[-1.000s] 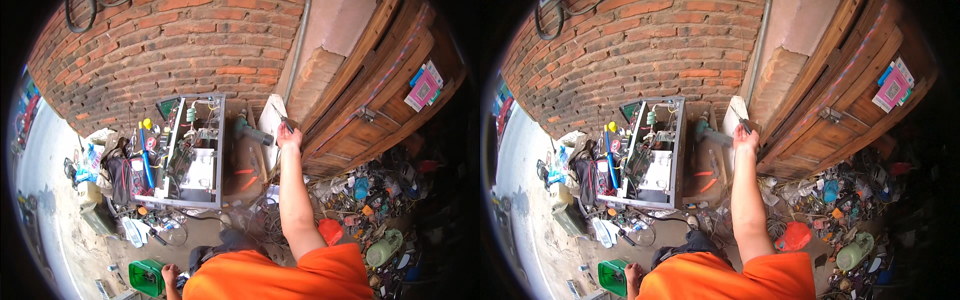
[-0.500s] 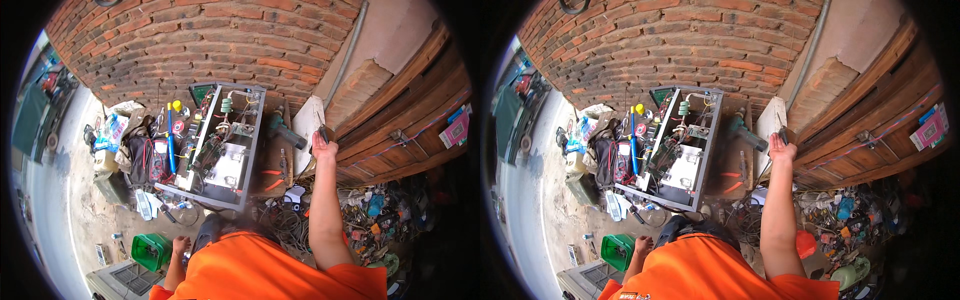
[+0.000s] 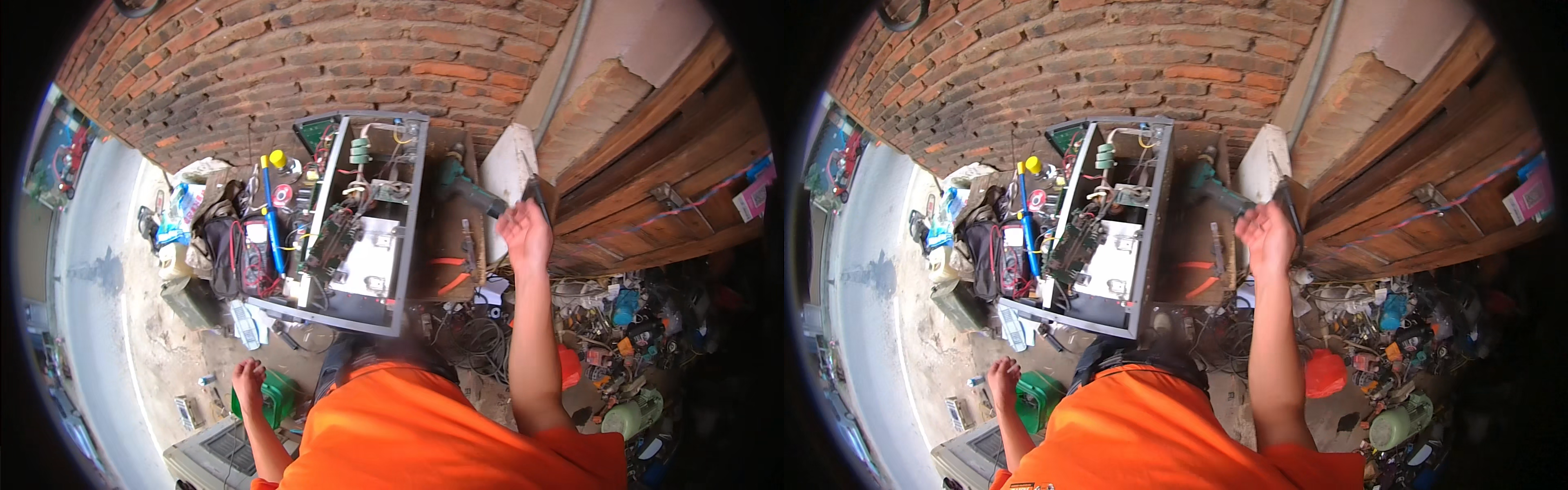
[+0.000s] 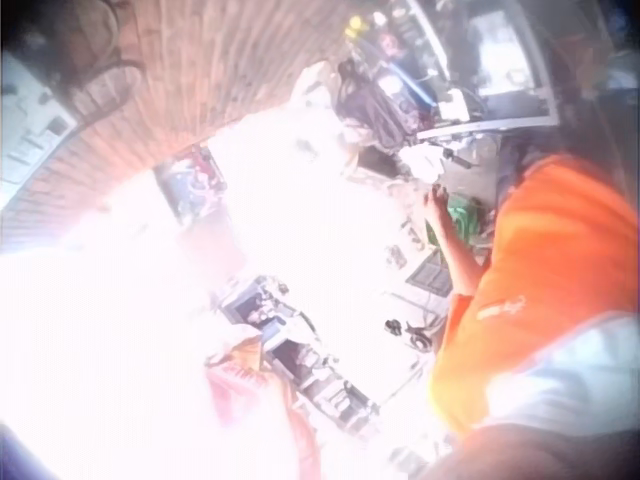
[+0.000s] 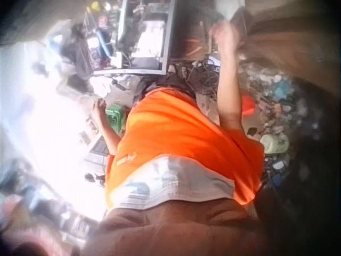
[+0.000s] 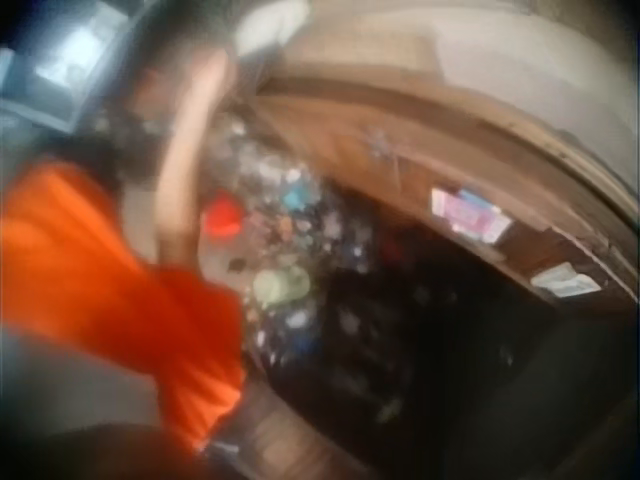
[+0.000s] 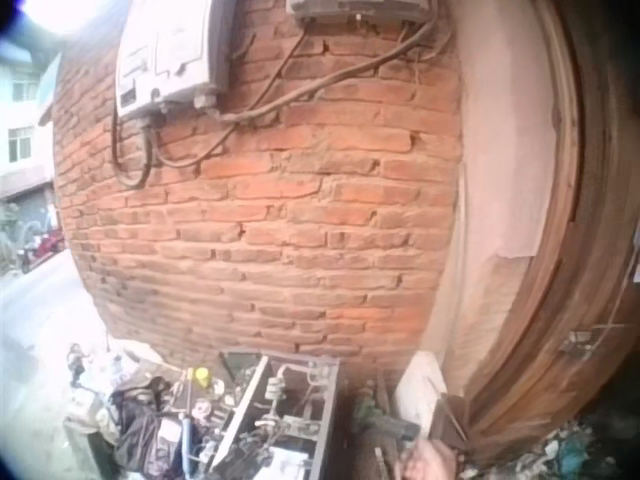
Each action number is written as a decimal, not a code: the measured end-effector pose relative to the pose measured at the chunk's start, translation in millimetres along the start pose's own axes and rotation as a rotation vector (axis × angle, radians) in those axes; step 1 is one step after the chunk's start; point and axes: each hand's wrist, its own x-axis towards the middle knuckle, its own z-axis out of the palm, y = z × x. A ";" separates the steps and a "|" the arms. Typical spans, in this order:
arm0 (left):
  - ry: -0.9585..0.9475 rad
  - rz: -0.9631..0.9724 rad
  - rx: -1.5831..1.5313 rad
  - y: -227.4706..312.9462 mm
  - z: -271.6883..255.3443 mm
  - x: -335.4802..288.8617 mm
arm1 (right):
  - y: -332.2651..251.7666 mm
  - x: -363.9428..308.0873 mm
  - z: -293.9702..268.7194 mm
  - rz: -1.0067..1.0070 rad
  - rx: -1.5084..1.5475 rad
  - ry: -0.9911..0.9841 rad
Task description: The person uses a soldering iron to attach wires to a circuit board inside an open electronic device. They repeatedly heat joints and apply solder to secure connections while holding the board and wires in place.
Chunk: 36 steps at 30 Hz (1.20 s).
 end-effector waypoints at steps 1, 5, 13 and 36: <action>0.029 0.006 -0.070 18.7 1.8 -2.6 | 17.9 -21.7 1.1 -0.061 -0.225 -0.160; -0.086 0.268 -0.083 111.8 68.1 -10.8 | 103.6 -54.0 -58.7 0.192 -0.937 -0.052; -0.691 0.577 0.241 230.7 239.7 -37.3 | 163.2 -42.1 -65.9 0.328 -1.130 0.207; -1.102 0.796 0.567 213.7 303.0 16.8 | 120.5 -156.4 -37.2 -0.148 -0.251 0.383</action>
